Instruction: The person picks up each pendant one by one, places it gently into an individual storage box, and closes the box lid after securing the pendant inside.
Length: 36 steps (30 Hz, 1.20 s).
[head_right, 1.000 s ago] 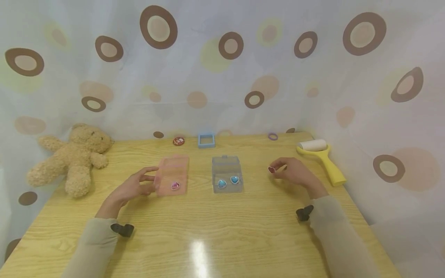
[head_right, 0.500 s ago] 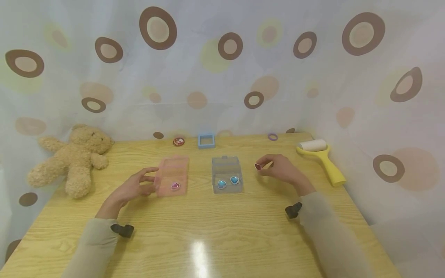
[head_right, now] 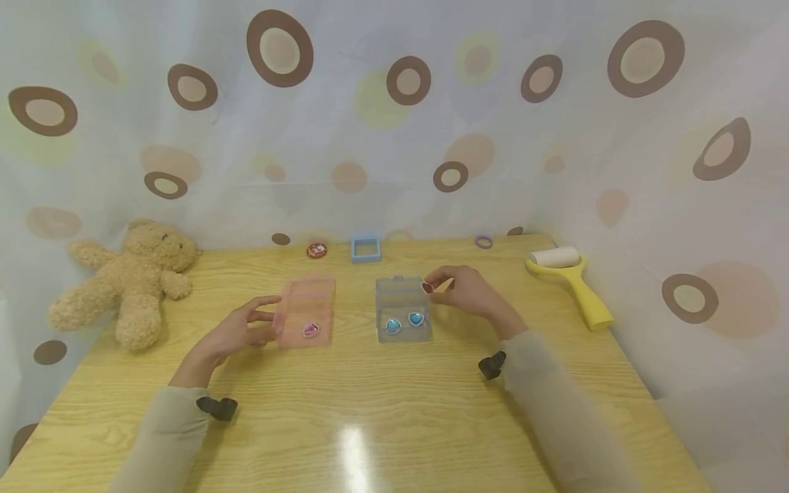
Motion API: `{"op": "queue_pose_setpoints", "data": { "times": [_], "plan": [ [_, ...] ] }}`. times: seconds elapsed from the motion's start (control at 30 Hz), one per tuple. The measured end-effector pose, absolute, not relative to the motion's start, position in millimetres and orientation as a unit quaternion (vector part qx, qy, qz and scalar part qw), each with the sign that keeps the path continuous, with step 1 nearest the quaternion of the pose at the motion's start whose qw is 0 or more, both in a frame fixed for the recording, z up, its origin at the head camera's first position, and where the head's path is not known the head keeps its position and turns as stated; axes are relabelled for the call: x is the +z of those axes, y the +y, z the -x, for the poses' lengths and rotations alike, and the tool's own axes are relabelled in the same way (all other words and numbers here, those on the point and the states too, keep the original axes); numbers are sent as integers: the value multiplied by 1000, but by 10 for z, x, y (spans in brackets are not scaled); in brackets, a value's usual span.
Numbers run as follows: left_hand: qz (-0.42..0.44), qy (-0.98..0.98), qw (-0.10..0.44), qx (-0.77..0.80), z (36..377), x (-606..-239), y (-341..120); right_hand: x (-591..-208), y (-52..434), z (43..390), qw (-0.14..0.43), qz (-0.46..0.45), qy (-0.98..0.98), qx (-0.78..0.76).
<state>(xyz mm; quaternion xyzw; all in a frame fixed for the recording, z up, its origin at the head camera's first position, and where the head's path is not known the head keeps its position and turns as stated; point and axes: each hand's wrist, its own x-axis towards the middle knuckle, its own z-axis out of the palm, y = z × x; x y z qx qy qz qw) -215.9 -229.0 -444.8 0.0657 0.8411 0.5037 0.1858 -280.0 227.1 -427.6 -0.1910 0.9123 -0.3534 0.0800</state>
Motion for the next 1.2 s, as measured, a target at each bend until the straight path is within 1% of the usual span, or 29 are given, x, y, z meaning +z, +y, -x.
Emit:
{"op": "queue_pose_setpoints", "data": {
  "times": [0.37,0.7,1.2],
  "plan": [
    [-65,845,182,499,2150,-4457,-2277,-4235,1875,2800,92,220,902,-359],
    [-67,844,180,500,2150,-4447,-2297,-4175,1471,2775,90,255,893,-360],
    [-69,843,180,502,2158,-4462,-2299,-4211,1106,2759,96,284,894,-333]
  ]
}}
